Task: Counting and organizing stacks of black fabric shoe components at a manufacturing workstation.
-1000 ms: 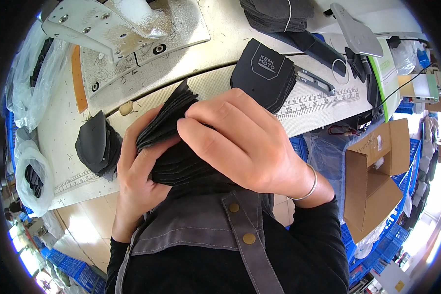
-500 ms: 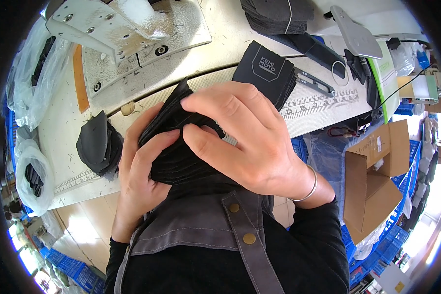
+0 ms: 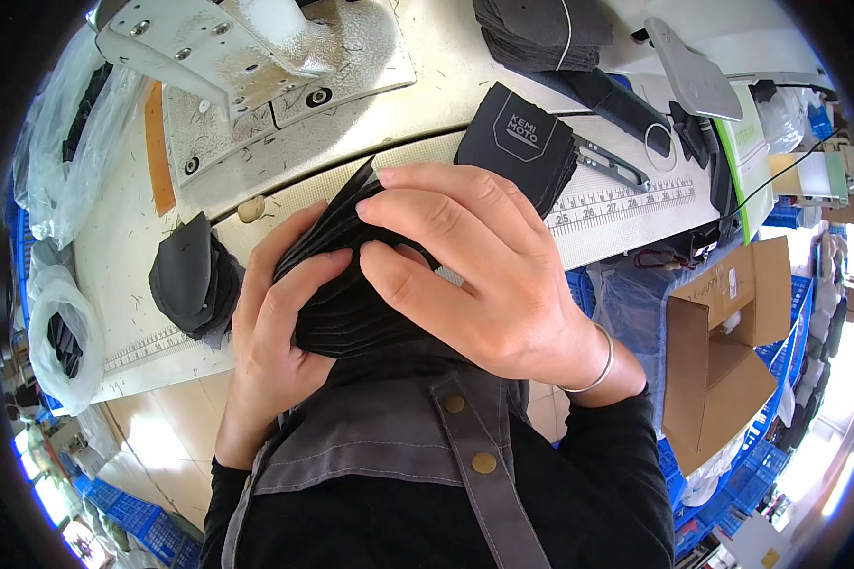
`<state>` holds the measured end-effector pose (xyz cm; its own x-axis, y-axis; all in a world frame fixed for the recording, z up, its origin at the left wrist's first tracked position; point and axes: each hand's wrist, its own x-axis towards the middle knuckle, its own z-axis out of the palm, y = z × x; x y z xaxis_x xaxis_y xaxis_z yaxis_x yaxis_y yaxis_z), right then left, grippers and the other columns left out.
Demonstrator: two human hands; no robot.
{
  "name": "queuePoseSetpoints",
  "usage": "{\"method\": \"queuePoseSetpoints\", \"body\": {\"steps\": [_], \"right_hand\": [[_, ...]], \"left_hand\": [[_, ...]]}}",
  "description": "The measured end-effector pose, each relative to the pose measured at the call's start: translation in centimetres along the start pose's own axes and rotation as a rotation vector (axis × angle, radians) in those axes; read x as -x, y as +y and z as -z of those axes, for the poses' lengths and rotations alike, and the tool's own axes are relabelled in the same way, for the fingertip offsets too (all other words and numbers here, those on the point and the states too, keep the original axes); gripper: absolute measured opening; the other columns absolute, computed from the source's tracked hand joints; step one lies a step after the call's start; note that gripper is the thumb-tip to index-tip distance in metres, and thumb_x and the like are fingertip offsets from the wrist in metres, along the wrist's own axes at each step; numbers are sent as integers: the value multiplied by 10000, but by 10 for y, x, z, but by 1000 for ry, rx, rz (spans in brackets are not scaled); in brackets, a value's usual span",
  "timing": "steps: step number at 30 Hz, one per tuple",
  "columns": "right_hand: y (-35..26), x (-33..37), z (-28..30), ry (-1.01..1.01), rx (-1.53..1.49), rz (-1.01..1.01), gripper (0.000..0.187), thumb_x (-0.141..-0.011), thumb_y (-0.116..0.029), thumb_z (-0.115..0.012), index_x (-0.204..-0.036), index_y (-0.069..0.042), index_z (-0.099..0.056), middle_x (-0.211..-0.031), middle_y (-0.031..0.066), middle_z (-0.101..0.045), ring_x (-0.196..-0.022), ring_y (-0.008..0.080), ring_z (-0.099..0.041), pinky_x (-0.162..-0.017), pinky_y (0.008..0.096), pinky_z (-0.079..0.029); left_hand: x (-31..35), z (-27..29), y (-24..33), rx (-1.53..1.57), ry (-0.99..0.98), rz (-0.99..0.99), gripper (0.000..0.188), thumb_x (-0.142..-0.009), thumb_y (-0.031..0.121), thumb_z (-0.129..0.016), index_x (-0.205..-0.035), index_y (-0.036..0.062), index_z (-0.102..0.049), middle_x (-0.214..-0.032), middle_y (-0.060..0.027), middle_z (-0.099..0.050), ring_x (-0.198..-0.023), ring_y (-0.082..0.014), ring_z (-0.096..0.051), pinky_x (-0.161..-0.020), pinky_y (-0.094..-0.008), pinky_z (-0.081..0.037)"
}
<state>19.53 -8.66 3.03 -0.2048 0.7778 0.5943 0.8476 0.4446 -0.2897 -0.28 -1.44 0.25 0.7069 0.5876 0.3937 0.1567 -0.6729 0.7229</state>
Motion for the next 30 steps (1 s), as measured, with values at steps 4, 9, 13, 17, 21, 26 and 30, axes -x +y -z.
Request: {"method": "queuePoseSetpoints", "body": {"steps": [4,9,13,17,21,26,30], "right_hand": [[3,0,2,7,-2,1,321,-585,69,-704,-891,-22,-665,-1041,122,-639,-1013,347,-626,-791,387,-537],[3,3,-3,145,-310,-124,413,-698,110,-695,-1077,6,-568,-1082,178,-606,-1020,343,-620,-805,375,-527],[0,10,11,270,-312,-55,447,-753,-11,-705,-1162,42,-534,-1136,216,-587,-985,324,-614,-809,371,-515],[-12,39,7,364,-439,-272,485,-849,-164,-649,-1257,50,-500,-1208,210,-557,-1057,309,-583,-879,387,-486],[-23,46,20,307,-1151,-669,636,-949,-381,-540,-1409,14,-350,-1267,149,-534,-1119,219,-543,-918,356,-459],[-18,42,30,263,-1358,-764,602,-955,-296,-583,-1423,-25,-318,-1261,85,-536,-1126,133,-513,-900,271,-440],[9,29,49,345,-1463,-898,459,-884,-152,-559,-1312,-11,-470,-1063,27,-598,-927,74,-539,-753,205,-425]], "left_hand": [[-2,0,2,-19,-30,-20,679,-520,-79,-670,-1173,101,-626,-1293,-206,-521,-1106,-372,-573,-894,-401,-487],[0,2,4,-18,8,-64,595,-577,-50,-688,-1162,32,-608,-1206,-223,-580,-1054,-373,-605,-894,-392,-486],[10,-1,10,-13,186,-100,626,-668,16,-739,-1247,-34,-504,-1157,-270,-603,-992,-390,-635,-883,-400,-484],[-4,4,26,-243,292,-260,609,-785,148,-701,-1310,-11,-438,-1180,-274,-607,-1020,-389,-633,-905,-451,-443],[-13,-5,40,-613,331,-433,322,-884,208,-622,-1176,85,-569,-1136,-178,-663,-1036,-338,-637,-954,-457,-392],[-30,-35,44,-758,354,-691,233,-865,254,-637,-1096,223,-646,-1102,33,-694,-1087,-241,-611,-927,-414,-408],[-59,-20,64,-547,66,-599,344,-844,218,-649,-1187,201,-631,-1213,-57,-639,-1084,-245,-600,-955,-438,-409]]}}
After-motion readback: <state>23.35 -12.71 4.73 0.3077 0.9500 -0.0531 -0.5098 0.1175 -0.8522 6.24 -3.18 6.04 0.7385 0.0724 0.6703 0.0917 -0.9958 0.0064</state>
